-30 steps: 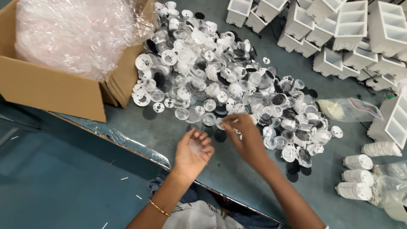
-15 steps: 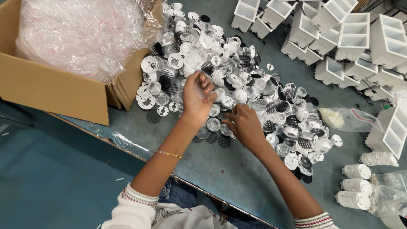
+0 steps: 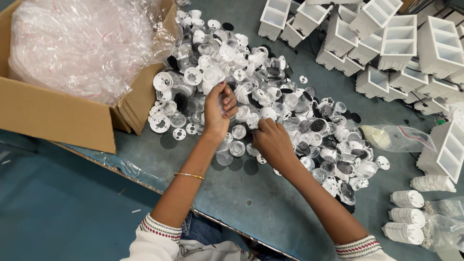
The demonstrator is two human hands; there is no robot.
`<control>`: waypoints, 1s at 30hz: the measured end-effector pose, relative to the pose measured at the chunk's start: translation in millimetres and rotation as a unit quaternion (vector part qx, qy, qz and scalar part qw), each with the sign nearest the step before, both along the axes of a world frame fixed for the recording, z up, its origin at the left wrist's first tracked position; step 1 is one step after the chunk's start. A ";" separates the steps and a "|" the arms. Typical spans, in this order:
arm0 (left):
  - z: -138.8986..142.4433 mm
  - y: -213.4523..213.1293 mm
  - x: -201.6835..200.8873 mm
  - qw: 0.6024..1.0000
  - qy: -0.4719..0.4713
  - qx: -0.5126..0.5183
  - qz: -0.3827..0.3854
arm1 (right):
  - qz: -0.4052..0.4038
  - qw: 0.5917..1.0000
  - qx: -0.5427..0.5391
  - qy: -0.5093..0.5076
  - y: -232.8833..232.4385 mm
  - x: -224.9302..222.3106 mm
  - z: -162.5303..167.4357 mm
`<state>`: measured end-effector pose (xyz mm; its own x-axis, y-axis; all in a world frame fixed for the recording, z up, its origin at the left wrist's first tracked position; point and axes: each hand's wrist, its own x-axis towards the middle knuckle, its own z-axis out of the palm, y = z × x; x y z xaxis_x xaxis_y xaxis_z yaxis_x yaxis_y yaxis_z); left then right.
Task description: The person sorts through a large pile of white plastic lamp housings, clear diffusers and black mesh discs on a work table. They pick up a housing, press a frosted plastic dome into it by hand, and set assembled units aside while moving mesh discs around the pile.
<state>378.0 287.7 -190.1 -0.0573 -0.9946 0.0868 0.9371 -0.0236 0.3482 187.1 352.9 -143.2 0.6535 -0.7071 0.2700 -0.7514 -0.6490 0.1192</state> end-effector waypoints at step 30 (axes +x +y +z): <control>-1.2 -5.2 3.7 0.981 -0.111 0.062 0.148 | 0.092 0.983 0.033 -0.153 -85.5 15.4 5.2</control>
